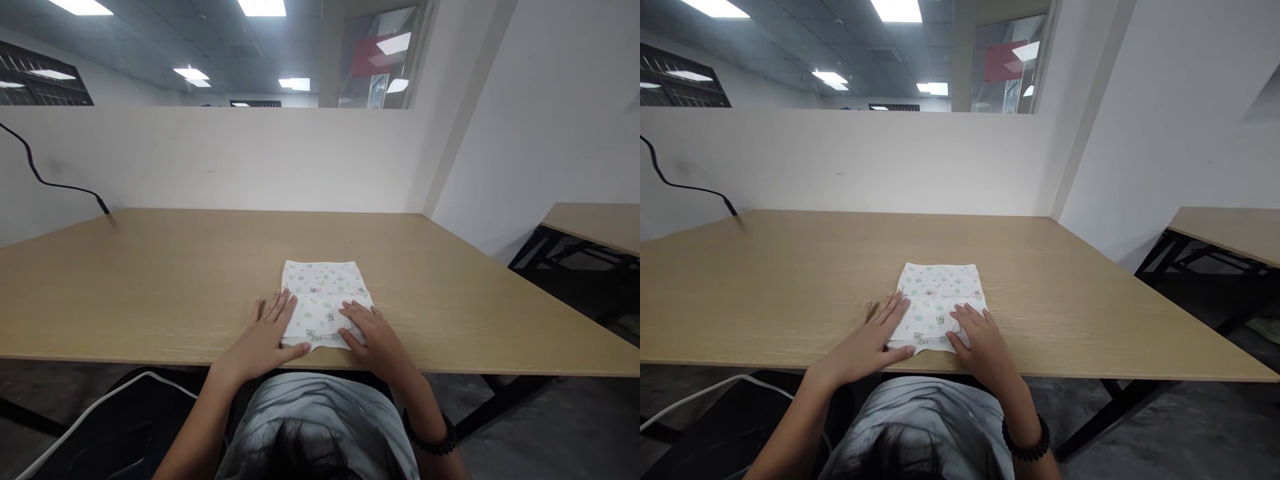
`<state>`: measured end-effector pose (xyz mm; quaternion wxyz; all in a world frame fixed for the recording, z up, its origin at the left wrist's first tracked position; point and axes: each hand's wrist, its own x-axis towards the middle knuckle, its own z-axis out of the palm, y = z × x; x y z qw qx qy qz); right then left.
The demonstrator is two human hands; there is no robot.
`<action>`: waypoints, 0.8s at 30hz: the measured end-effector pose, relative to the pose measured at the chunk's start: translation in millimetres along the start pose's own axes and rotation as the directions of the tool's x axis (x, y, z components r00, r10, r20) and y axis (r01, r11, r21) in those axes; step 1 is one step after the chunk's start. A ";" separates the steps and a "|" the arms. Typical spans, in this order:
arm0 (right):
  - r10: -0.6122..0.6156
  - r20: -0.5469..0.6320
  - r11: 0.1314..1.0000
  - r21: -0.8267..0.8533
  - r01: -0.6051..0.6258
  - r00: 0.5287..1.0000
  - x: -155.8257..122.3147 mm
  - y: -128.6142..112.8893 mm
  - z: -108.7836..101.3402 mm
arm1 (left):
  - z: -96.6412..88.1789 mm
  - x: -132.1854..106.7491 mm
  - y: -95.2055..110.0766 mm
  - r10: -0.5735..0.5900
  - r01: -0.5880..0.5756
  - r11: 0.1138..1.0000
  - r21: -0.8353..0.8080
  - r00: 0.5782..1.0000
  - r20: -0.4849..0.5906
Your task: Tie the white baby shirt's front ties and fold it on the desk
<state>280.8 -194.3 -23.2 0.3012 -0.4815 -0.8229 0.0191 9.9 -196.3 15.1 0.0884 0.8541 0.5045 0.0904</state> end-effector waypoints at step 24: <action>0.196 0.018 0.828 0.532 -0.175 0.980 -2.0 23.3 -68.4 | -26.6 -13.3 -17.1 0.000 -0.100 0.857 -0.506 0.981 -0.194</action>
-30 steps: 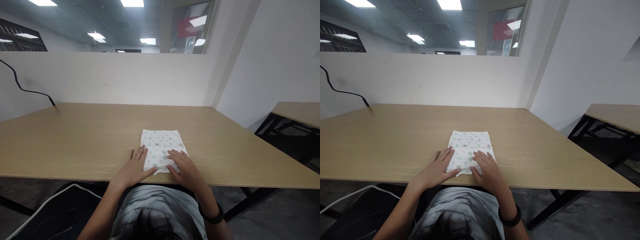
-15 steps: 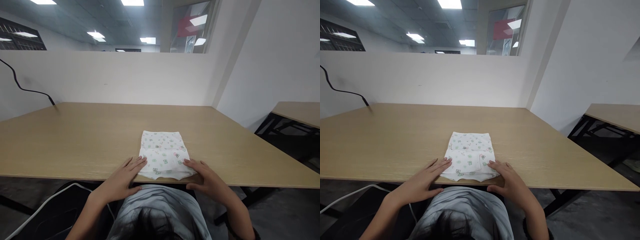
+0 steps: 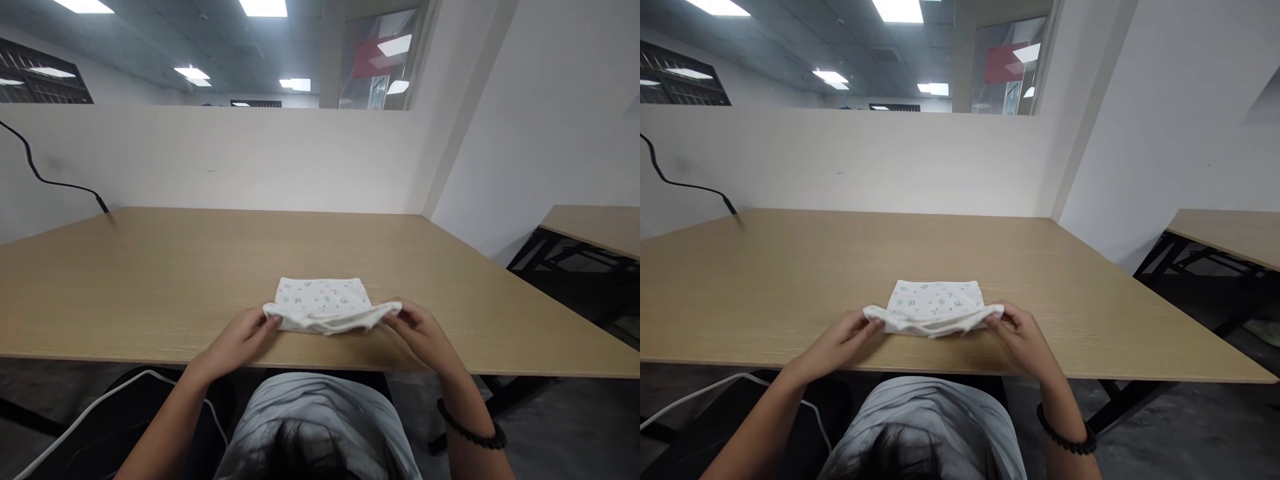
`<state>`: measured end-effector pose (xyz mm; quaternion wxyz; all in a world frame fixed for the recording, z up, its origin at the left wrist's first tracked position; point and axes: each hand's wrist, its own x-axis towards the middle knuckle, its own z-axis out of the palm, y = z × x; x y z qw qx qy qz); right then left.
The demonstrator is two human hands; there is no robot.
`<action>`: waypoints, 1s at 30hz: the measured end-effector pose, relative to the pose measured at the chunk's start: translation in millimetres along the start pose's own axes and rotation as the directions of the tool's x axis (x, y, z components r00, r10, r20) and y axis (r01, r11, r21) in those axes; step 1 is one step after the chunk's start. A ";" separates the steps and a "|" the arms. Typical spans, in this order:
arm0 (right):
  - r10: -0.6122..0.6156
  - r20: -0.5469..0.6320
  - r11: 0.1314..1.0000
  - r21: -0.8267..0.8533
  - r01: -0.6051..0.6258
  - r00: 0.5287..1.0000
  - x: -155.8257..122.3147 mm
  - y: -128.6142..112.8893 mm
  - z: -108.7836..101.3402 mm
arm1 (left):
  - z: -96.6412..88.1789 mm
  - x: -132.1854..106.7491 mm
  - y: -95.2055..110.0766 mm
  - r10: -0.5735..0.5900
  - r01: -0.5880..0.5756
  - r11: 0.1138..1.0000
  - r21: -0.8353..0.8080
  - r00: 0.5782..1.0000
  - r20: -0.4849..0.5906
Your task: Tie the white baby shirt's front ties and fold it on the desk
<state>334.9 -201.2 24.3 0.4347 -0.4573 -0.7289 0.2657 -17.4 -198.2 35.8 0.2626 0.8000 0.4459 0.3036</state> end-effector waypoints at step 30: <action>-0.218 0.089 0.712 -0.666 0.220 0.972 93.2 29.5 45.8 | 26.1 91.8 -44.4 0.143 -0.186 0.886 0.425 0.981 0.130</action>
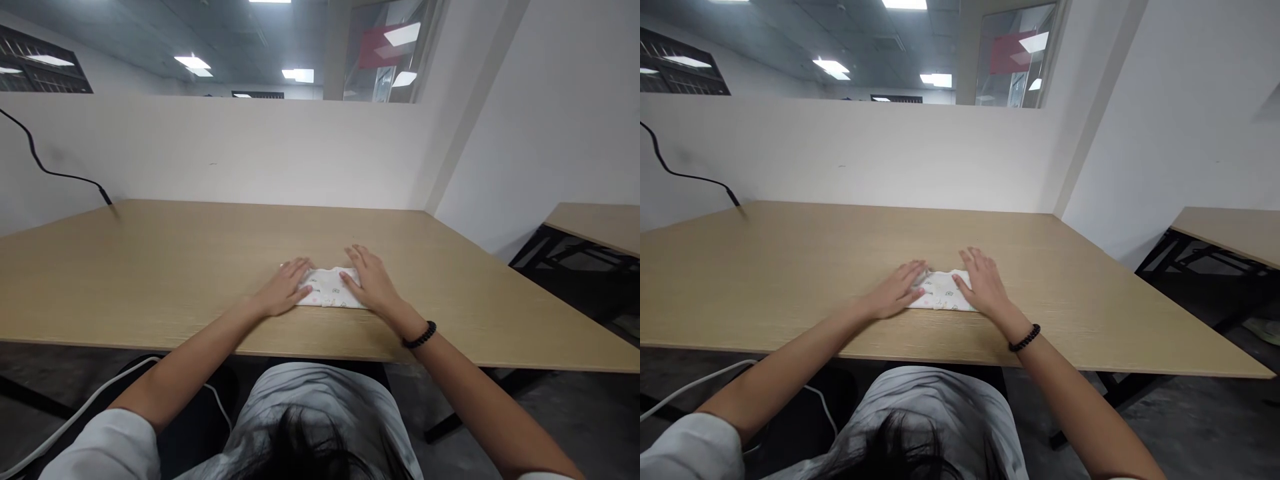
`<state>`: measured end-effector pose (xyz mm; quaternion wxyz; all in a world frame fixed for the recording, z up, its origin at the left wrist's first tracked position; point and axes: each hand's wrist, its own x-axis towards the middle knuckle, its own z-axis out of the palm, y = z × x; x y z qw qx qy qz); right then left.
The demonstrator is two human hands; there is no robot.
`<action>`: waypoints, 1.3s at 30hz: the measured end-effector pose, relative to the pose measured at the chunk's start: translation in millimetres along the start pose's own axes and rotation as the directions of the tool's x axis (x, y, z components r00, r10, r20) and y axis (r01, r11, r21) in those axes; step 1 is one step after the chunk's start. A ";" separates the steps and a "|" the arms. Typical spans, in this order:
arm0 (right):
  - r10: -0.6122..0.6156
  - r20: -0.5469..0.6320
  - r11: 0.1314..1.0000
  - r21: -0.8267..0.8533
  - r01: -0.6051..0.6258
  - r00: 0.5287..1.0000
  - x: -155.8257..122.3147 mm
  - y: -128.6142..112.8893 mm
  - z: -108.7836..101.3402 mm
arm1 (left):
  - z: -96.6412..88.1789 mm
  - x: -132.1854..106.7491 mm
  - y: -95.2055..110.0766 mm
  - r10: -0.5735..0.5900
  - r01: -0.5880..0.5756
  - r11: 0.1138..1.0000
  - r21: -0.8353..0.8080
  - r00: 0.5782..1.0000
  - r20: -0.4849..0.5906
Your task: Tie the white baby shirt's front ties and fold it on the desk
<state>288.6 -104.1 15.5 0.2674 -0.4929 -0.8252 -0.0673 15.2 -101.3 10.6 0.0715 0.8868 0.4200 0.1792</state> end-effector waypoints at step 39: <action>0.455 0.328 0.864 0.064 -0.500 0.828 -7.6 45.1 -7.4 | -38.2 -11.0 -32.7 -0.304 0.444 0.794 -0.415 0.881 0.362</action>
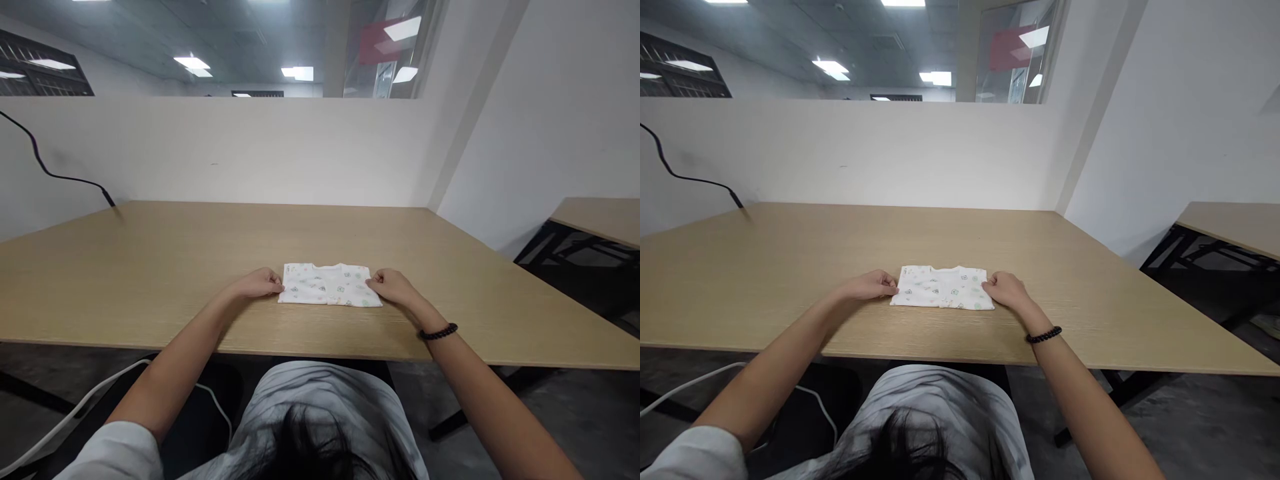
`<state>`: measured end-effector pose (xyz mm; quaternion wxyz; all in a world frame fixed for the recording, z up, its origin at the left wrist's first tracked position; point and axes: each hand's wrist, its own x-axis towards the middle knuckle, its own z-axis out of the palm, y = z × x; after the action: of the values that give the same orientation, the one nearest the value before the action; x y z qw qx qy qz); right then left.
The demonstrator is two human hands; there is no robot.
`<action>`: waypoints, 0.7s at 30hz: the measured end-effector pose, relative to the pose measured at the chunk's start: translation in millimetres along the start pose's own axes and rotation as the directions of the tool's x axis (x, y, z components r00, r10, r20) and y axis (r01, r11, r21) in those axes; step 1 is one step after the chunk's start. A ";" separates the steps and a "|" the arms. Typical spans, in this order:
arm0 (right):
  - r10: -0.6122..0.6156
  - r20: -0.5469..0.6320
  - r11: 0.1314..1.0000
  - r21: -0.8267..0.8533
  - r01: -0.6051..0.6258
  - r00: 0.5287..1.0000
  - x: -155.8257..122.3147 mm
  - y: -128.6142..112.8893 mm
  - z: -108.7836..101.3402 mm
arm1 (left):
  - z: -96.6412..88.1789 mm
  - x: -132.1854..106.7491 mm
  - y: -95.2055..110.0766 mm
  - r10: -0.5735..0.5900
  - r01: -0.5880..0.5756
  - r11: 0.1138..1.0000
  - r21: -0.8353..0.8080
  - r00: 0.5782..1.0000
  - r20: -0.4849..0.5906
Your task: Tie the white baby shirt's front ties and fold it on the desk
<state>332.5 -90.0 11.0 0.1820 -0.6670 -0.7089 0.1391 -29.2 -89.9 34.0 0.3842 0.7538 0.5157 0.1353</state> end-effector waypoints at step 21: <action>-0.305 0.529 0.939 0.306 0.157 0.792 -4.2 28.5 -31.4 | -4.8 -6.5 1.4 0.036 -0.037 0.999 0.004 0.997 0.066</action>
<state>372.2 -93.6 26.2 0.0593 -0.4748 -0.7843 0.3949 -33.9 -93.8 39.4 0.3963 0.7682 0.4892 0.1161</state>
